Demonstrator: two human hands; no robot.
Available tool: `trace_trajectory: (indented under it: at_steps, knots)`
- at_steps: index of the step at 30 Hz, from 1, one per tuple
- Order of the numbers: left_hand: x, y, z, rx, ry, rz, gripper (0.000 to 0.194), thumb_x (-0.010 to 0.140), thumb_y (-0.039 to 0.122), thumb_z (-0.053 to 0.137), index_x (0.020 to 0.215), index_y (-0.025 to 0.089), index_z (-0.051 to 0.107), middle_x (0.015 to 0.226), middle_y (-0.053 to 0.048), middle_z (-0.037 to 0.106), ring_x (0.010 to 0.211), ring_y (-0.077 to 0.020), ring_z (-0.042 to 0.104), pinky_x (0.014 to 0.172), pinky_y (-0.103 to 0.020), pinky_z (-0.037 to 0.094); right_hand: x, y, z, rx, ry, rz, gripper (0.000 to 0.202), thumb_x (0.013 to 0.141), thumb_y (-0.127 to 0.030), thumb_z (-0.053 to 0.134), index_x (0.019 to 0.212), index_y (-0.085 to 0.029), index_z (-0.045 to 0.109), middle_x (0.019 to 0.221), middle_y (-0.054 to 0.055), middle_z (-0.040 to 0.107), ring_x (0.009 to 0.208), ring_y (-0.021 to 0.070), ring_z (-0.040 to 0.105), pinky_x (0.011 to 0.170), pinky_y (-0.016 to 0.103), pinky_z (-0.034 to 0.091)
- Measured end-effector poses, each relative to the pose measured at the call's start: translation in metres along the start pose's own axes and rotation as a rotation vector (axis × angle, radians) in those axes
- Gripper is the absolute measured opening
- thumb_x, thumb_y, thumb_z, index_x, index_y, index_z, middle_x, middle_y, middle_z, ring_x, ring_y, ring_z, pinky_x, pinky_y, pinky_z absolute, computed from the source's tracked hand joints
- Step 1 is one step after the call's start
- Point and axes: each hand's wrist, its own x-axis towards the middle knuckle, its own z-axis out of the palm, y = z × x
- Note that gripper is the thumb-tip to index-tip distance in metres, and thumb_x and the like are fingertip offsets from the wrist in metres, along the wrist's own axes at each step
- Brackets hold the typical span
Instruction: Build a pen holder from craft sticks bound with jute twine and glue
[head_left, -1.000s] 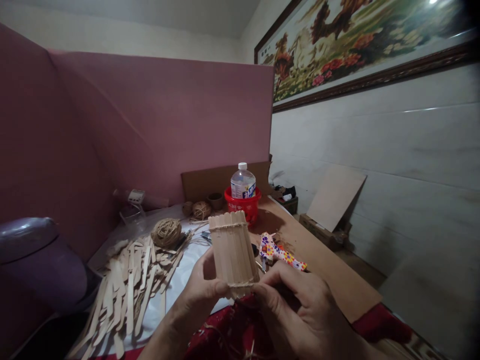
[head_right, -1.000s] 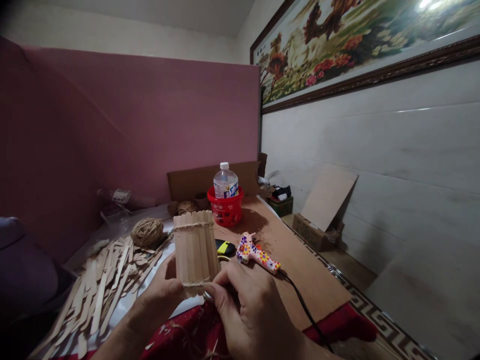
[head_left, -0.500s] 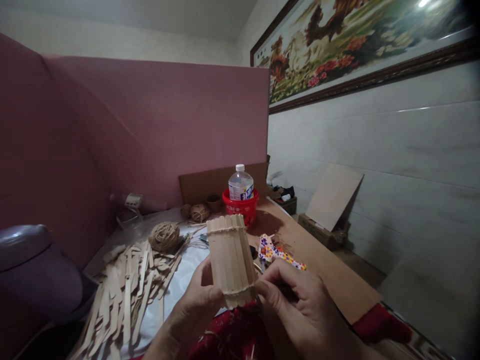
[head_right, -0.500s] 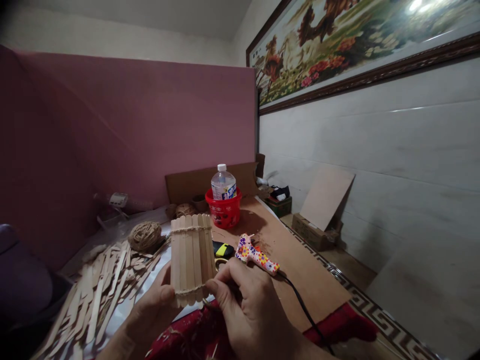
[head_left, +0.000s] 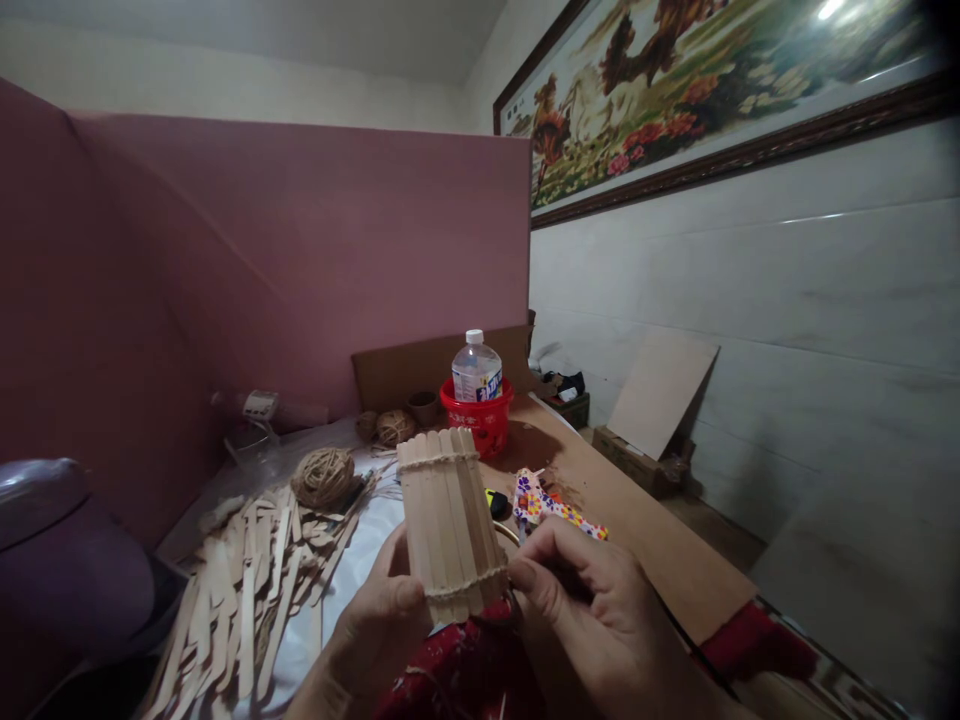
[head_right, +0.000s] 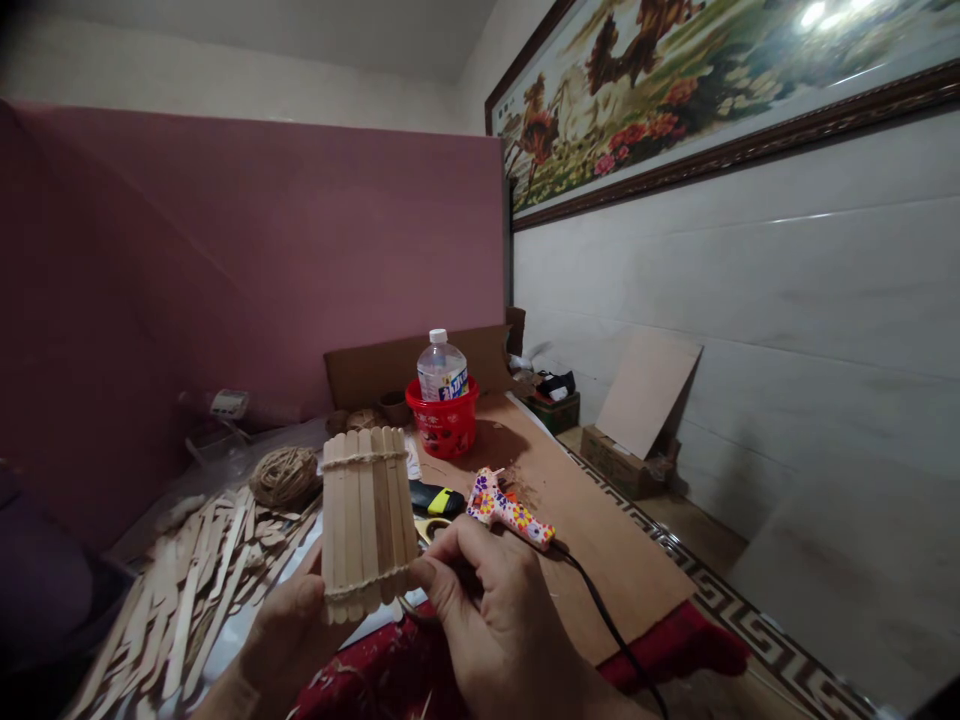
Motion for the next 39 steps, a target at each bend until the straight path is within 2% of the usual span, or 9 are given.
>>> trace_trajectory:
  at_steps: [6, 12, 16, 20, 23, 26, 30, 35, 39]
  knots:
    - [-0.002, 0.000, -0.005, -0.033, -0.028, -0.038, 0.050, 0.067, 0.026, 0.074, 0.113, 0.013, 0.063, 0.105, -0.011, 0.071, 0.096, -0.0274, 0.065, 0.085, -0.036, 0.051, 0.000, 0.003, 0.001, 0.095, -0.007, 0.067, 0.031, 0.089, -0.040, 0.050, 0.067, -0.018, 0.054, 0.058, -0.002, 0.049, 0.055, 0.0106, 0.043, 0.047, 0.022, 0.033]
    - [-0.002, 0.000, -0.009, -0.054, 0.012, -0.049, 0.050, 0.062, 0.026, 0.078, 0.109, 0.016, 0.064, 0.094, -0.006, 0.073, 0.087, -0.0203, 0.067, 0.081, -0.026, 0.051, 0.005, 0.005, 0.004, 0.232, -0.046, 0.153, 0.033, 0.086, -0.045, 0.054, 0.068, -0.017, 0.053, 0.058, -0.001, 0.050, 0.054, 0.0102, 0.043, 0.049, 0.022, 0.035]
    - [-0.001, -0.001, -0.008, -0.005, 0.033, -0.060, 0.058, 0.059, 0.032, 0.079, 0.111, 0.014, 0.062, 0.093, -0.010, 0.072, 0.090, -0.0273, 0.066, 0.083, -0.035, 0.051, 0.005, 0.007, 0.008, 0.310, -0.052, 0.202, 0.036, 0.084, -0.049, 0.056, 0.068, -0.017, 0.054, 0.062, 0.000, 0.052, 0.058, 0.0115, 0.047, 0.053, 0.023, 0.039]
    - [-0.003, 0.000, -0.007, -0.021, 0.032, -0.057, 0.066, 0.060, 0.033, 0.078, 0.120, 0.015, 0.056, 0.095, -0.010, 0.072, 0.090, -0.0290, 0.066, 0.086, -0.040, 0.049, 0.004, 0.009, 0.012, 0.369, -0.037, 0.220, 0.036, 0.083, -0.051, 0.057, 0.070, -0.017, 0.054, 0.064, 0.000, 0.052, 0.060, 0.0115, 0.047, 0.054, 0.022, 0.039]
    - [-0.004, 0.001, -0.007, -0.057, 0.026, -0.067, 0.066, 0.061, 0.033, 0.078, 0.121, 0.015, 0.056, 0.095, -0.009, 0.073, 0.089, -0.0279, 0.067, 0.086, -0.038, 0.050, 0.003, 0.011, 0.015, 0.395, -0.017, 0.208, 0.036, 0.083, -0.050, 0.057, 0.070, -0.017, 0.052, 0.062, -0.001, 0.050, 0.058, 0.0111, 0.045, 0.052, 0.022, 0.036]
    - [-0.003, 0.001, -0.008, -0.090, 0.018, -0.079, 0.063, 0.059, 0.029, 0.080, 0.117, 0.015, 0.060, 0.089, -0.007, 0.074, 0.088, -0.0252, 0.068, 0.083, -0.031, 0.052, 0.004, 0.011, 0.017, 0.410, 0.007, 0.164, 0.036, 0.083, -0.050, 0.057, 0.069, -0.018, 0.049, 0.062, -0.002, 0.047, 0.058, 0.0116, 0.044, 0.053, 0.023, 0.037]
    - [-0.002, 0.001, -0.009, -0.111, 0.014, -0.057, 0.044, 0.063, 0.024, 0.078, 0.105, 0.016, 0.067, 0.094, -0.006, 0.074, 0.094, -0.0214, 0.067, 0.085, -0.024, 0.051, 0.005, 0.007, 0.017, 0.392, 0.023, 0.101, 0.035, 0.085, -0.048, 0.055, 0.068, -0.019, 0.049, 0.065, -0.001, 0.047, 0.058, 0.0113, 0.044, 0.053, 0.023, 0.037]
    - [0.000, 0.003, -0.004, -0.097, 0.061, -0.025, 0.043, 0.067, 0.021, 0.073, 0.109, 0.016, 0.065, 0.105, -0.009, 0.071, 0.100, -0.0236, 0.065, 0.092, -0.030, 0.047, 0.007, 0.007, 0.016, 0.257, 0.124, 0.003, 0.032, 0.089, -0.042, 0.051, 0.068, -0.018, 0.049, 0.069, 0.000, 0.047, 0.060, 0.0117, 0.044, 0.053, 0.023, 0.039]
    - [0.001, 0.001, -0.003, 0.004, 0.110, -0.027, 0.041, 0.070, 0.028, 0.070, 0.109, 0.015, 0.064, 0.107, -0.011, 0.069, 0.103, -0.0258, 0.062, 0.094, -0.034, 0.045, 0.007, 0.013, 0.018, 0.180, 0.104, -0.005, 0.028, 0.091, -0.039, 0.048, 0.071, -0.019, 0.049, 0.073, 0.001, 0.048, 0.060, 0.0121, 0.046, 0.051, 0.022, 0.041]
